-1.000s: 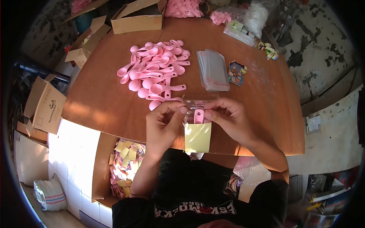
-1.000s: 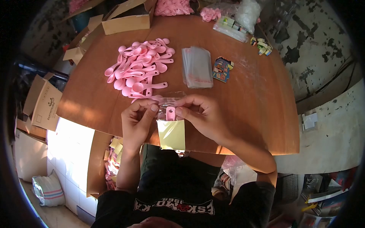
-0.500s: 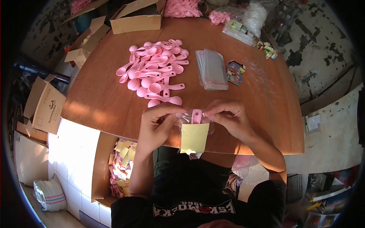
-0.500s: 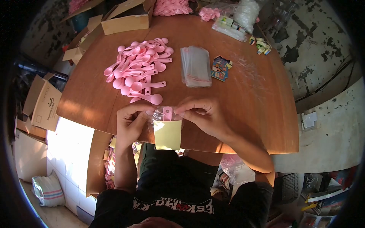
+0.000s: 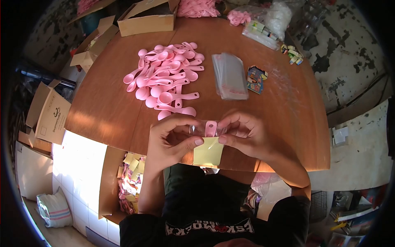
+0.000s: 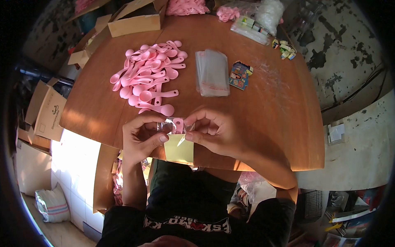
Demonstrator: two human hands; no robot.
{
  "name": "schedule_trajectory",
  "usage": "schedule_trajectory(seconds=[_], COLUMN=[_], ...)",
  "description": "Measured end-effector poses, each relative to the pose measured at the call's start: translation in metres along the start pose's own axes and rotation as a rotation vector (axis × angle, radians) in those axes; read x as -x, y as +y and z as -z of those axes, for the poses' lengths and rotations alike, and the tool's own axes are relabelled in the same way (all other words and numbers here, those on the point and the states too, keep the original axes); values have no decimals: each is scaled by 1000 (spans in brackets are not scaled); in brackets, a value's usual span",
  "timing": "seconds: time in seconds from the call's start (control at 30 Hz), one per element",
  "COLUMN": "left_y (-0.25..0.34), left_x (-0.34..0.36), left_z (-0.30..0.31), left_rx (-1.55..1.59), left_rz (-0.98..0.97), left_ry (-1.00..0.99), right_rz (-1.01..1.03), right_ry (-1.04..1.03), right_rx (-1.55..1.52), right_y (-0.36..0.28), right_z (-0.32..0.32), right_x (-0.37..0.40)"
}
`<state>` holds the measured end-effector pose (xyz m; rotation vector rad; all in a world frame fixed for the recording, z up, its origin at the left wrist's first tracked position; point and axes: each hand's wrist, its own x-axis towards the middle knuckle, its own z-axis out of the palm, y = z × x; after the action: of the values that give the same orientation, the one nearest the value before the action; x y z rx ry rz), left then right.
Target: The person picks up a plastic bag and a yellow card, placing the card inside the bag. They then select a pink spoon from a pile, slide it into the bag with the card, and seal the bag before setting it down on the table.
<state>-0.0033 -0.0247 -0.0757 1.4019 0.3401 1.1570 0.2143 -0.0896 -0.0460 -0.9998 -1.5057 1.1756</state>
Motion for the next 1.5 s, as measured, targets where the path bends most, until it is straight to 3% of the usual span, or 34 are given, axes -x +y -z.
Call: schedule_trajectory(seconds=[0.1,0.13,0.17,0.3,0.37,0.43,0.5,0.57,0.6,0.7,0.73,0.8,0.83,0.9,1.03,1.07,1.13,1.17,1.23,1.3,1.37,1.43,1.5], left_y=[12,8,12,28,31,20,14,13,16,36,46,65,70,74,77,68,53,33,9,-12,-20,-21,-17], left_x=[16,25,36,81,111,137,157,177,173,142,126,91,72,36,-36,-54,-91,-108,-130,-140,-140,-136,-126], left_z=[1,9,14,67,88,109,120,125,122,91,81,63,56,42,19,11,-2,-3,-12,-19,-25,-30,-31], left_rx=[133,37,-7,-302,-343,-579,-1016,-1156,-855,-423,-426,-437,-440,-397,-517,-577,-830,-884,-927,-930,-980,-1029,-1172], left_rz=[163,31,21,149,474,713,770,826,1024,635,640,368,369,-12,-63,-152,-150,-259,-225,-179,-281,-378,-396], left_ry=[33,-13,-8,-256,-197,-88,-129,-266,-235,-491,-496,-760,-769,-935,-1137,-1050,-879,-830,-794,-628,-605,-581,-786], right_rz=[-26,-56,-141,-94,160,189,308,281,250,179,190,178,174,183,277,276,313,317,379,378,367,688,707], right_ry=[-39,-109,-186,-194,23,151,296,299,292,253,232,234,230,260,383,385,437,442,492,489,492,375,369], right_rx=[-47,-36,-106,-50,504,623,1073,1204,1343,1381,1406,1386,1371,1344,1195,1193,1080,1081,946,837,730,940,902], right_y=[-6,-7,-7,-7,-1,17,38,51,55,64,68,72,73,70,67,66,64,65,70,65,64,67,70], right_z=[-5,-7,-8,6,24,51,72,71,69,59,61,64,66,66,65,65,66,67,69,66,66,67,60], right_x=[2,3,6,2,-12,-28,-40,-38,-38,-37,-36,-34,-33,-33,-30,-30,-30,-31,-31,-28,-27,-27,-25])
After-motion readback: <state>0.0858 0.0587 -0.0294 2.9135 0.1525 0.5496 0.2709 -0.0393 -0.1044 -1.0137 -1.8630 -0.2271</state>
